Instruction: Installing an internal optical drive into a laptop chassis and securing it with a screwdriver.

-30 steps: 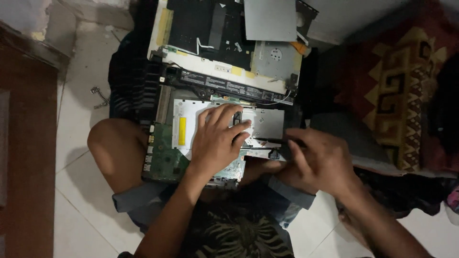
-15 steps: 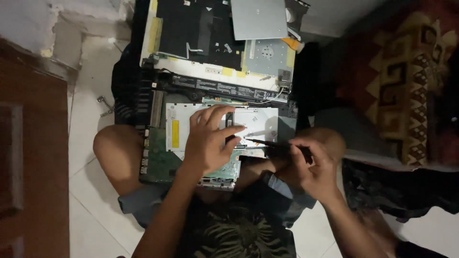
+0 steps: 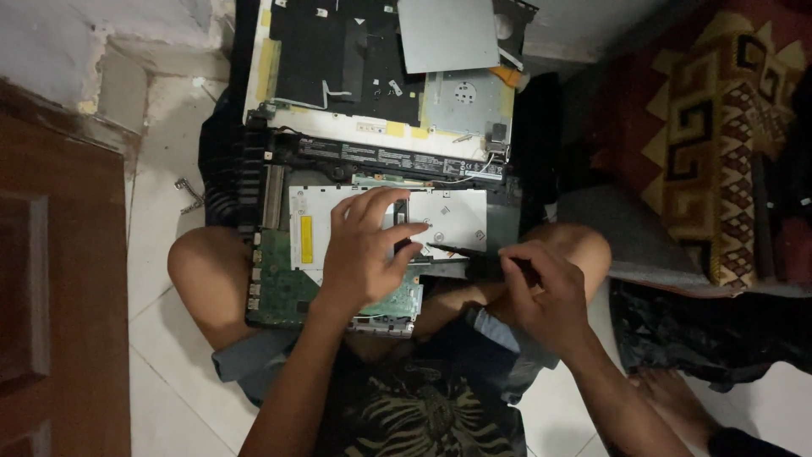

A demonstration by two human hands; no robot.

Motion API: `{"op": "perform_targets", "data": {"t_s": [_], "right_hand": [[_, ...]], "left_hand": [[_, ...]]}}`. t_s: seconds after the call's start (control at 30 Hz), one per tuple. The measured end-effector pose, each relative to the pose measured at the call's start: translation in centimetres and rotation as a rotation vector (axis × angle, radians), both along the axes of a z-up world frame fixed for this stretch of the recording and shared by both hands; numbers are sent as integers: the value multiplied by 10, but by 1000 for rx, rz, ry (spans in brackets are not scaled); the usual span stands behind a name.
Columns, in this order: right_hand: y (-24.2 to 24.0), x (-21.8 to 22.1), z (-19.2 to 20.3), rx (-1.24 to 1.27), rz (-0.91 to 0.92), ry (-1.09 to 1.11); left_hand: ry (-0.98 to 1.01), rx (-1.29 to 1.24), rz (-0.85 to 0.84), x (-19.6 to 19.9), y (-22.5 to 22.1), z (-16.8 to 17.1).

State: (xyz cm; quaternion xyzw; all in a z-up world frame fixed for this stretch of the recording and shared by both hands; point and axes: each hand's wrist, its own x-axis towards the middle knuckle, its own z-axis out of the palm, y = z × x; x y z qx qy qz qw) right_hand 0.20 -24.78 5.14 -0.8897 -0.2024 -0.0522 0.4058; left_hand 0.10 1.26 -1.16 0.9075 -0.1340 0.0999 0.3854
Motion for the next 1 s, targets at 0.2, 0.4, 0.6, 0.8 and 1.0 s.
{"op": "perform_targets", "data": {"t_s": [0.2,0.4,0.6,0.8,1.0], "right_hand": [[3,-1,7,-22,60,-46],[17,-2,38,-363,110,-118],[28,8,45,-593,108,-242],[68,5,81,-840,212,-222],[52,21,78,-737,357,-345]], "left_hand": [[61,17,-26,-1,3,3],[98,28,-38,0,4,7],[62,18,-41,0,4,4],[61,34,-29,-1,4,10],[-50,79,-25,-1,7,7]]}}
